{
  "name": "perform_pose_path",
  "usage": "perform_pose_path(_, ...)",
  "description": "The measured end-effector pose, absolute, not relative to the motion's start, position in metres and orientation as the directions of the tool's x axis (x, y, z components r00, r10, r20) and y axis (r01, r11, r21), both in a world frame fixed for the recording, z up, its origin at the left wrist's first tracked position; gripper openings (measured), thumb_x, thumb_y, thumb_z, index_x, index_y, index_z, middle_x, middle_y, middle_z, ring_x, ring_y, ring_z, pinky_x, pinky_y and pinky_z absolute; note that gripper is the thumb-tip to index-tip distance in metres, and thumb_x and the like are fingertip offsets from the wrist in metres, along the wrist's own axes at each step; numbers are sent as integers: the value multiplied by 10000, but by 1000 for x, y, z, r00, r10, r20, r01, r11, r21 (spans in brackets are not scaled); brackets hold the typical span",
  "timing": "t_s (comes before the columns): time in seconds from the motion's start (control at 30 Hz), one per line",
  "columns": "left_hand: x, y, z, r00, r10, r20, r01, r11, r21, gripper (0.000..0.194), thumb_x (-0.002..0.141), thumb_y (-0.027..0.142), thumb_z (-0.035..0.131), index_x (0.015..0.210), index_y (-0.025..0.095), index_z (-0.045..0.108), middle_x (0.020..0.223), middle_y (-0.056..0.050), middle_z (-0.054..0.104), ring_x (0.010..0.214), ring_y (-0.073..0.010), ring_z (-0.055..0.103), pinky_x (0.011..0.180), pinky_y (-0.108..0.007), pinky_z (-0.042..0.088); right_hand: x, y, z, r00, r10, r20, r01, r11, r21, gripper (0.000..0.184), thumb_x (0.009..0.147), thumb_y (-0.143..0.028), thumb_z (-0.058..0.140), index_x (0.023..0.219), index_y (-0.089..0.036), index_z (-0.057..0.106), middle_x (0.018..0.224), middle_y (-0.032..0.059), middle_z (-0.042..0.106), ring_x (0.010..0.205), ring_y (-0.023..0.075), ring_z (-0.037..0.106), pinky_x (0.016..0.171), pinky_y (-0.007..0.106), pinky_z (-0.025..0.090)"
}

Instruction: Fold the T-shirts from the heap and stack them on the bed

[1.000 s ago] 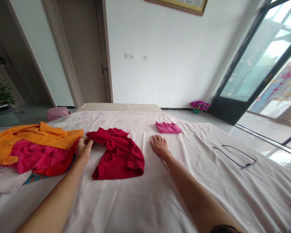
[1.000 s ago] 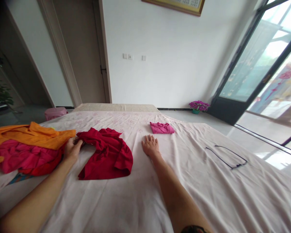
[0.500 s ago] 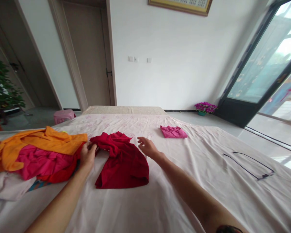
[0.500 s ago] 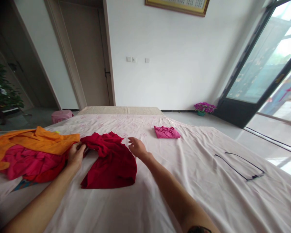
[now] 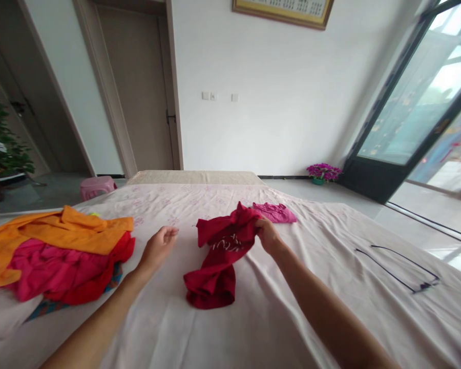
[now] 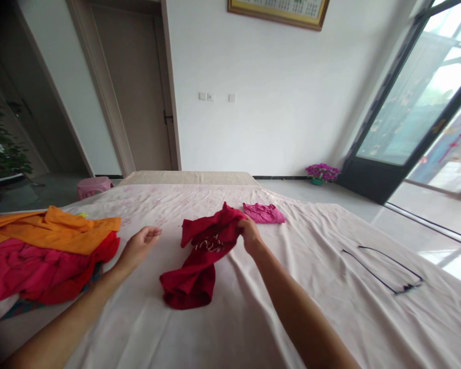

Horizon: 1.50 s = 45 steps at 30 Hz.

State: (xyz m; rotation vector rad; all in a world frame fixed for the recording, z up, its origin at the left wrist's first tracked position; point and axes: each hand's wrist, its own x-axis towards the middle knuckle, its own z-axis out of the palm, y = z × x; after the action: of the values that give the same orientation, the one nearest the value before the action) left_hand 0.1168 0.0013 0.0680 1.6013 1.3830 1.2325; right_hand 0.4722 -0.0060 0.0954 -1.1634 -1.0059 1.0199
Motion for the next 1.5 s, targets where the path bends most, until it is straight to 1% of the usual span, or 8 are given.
perform_pose_path(0.13, 116, -6, 31, 174, 942, 286, 704, -322, 633, 304, 842, 404, 558, 1015, 189, 687, 1108, -116, 708, 1116, -260, 633, 1053, -439, 444, 549, -18, 75, 546, 811, 211, 302, 44, -952, 536, 629, -299, 569, 1140, -167, 663, 1124, 108, 698, 1017, 277, 640, 792, 351, 517)
perform_pose_path(0.27, 165, -34, 27, 322, 884, 339, 723, -461, 515, 344, 891, 461, 545, 1071, 217, 707, 1227, -123, 664, 1287, -299, 524, 1128, -482, 362, 542, -3, 81, 244, 907, 343, 546, 163, -822, 474, 704, -276, 577, 1160, -179, 662, 1146, 108, 696, 1056, 268, 646, 891, 381, 519)
perform_pose_path(0.53, 229, -68, 48, 345, 920, 184, 440, -332, 834, 153, 850, 310, 570, 946, 195, 601, 1022, -81, 655, 1016, -235, 597, 956, -385, 445, 461, 28, 90, -255, 959, 123, 895, 282, -346, 282, 784, -325, 660, 1028, -207, 738, 1083, 102, 718, 1026, 294, 646, 900, 389, 468)
perform_pose_path(0.77, 172, -53, 91, 321, 947, 29, -2, -30, 1000, 328, 751, 423, 674, 815, 223, 422, 736, 55, 507, 674, -122, 495, 652, -245, 421, 466, 34, 107, 57, 959, 279, 238, 258, -936, 245, 844, -435, 582, 838, -199, 646, 664, -20, 596, 568, 126, 500, 535, 233, 375)
perform_pose_path(0.9, 119, -27, 129, 189, 956, 224, 319, -276, 907, 224, 713, 285, 640, 749, 223, 428, 708, 52, 484, 663, -124, 480, 658, -246, 415, 461, 35, 137, 130, 946, 295, -27, 301, -953, 252, 753, -431, 694, 760, -189, 623, 618, -38, 546, 534, 96, 426, 499, 211, 318)
perform_pose_path(1.03, 86, 6, 167, 104, 812, 574, 827, -392, 404, 103, 740, 180, 533, 808, 239, 584, 947, -15, 614, 922, -198, 581, 855, -313, 456, 454, 69, 165, 284, 899, 334, -143, 384, -912, 208, 744, -400, 668, 762, -199, 615, 641, -29, 578, 568, 113, 466, 538, 224, 380)
perform_pose_path(1.17, 75, 45, 172, 69, 765, 640, 966, -210, 147, 367, 795, 222, 544, 1150, 260, 630, 1310, -103, 551, 1237, -308, 513, 1050, -444, 421, 450, 118, 176, 304, 926, 225, -25, 244, -970, 229, 729, -323, 610, 910, -194, 662, 796, 22, 677, 705, 160, 578, 678, 282, 479)
perform_pose_path(1.5, 31, 6, 49, 197, 952, 234, 879, -278, 388, 347, 815, 528, 599, 1000, 241, 659, 1097, -52, 670, 1066, -241, 636, 950, -356, 498, 476, 41, 83, -75, 995, 59, 286, 78, -955, 273, 735, -348, 657, 909, -144, 711, 785, 39, 690, 731, 167, 615, 685, 281, 468)
